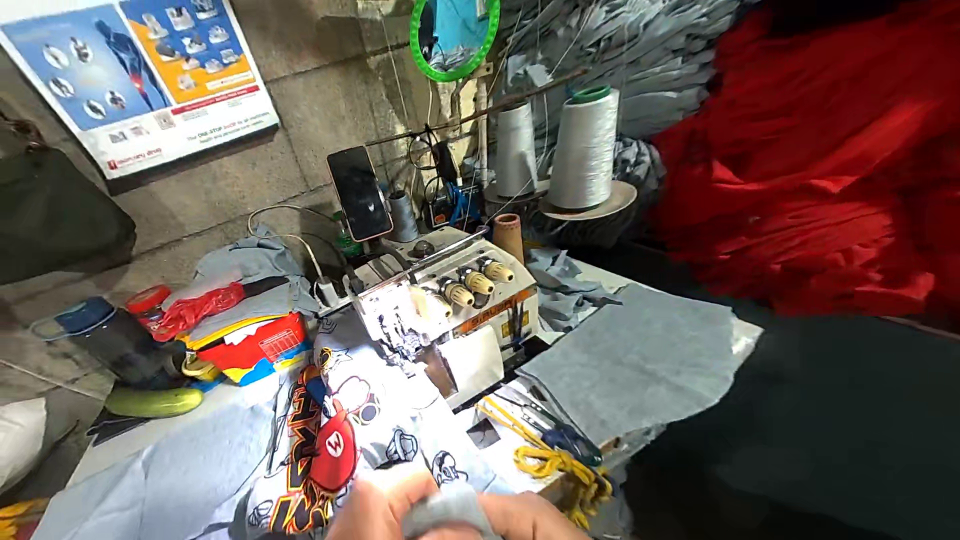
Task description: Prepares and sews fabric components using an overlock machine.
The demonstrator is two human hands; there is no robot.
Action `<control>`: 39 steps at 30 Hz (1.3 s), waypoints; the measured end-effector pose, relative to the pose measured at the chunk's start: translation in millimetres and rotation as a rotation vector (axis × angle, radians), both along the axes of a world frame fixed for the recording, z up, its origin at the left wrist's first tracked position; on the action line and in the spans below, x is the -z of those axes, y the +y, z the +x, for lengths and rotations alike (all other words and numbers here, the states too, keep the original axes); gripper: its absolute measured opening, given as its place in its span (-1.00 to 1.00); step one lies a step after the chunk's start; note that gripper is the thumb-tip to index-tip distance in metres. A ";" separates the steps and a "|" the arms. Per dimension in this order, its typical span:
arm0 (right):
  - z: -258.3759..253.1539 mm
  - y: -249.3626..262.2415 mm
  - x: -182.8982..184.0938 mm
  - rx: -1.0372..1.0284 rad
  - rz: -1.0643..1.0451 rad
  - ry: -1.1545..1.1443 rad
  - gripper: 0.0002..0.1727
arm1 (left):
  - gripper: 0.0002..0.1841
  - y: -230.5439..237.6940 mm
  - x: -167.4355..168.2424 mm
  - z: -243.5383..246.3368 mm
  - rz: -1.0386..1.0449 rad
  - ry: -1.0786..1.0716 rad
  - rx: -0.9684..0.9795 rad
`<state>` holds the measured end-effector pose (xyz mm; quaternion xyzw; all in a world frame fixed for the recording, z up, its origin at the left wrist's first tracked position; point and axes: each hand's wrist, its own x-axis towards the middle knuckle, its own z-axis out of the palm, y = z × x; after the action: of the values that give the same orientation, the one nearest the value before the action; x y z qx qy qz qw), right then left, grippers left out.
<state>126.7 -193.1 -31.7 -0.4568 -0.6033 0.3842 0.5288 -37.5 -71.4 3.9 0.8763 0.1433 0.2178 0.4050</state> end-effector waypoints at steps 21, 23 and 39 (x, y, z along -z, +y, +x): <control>50.7 61.8 58.0 0.223 -0.411 -0.002 -0.89 | -0.78 94.3 18.9 50.0 0.405 0.121 -0.354; 52.7 63.8 58.0 0.227 -0.410 -0.110 -0.85 | -0.81 99.9 26.0 53.2 0.447 0.111 -0.340; 21.5 22.0 48.0 0.406 -0.134 -0.235 -0.78 | -0.73 97.9 21.9 47.5 0.666 0.299 -0.359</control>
<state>148.2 -171.1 -79.6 -0.6443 -0.5299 0.2534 0.4897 10.0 26.5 -18.0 0.9426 0.2731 0.1897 0.0293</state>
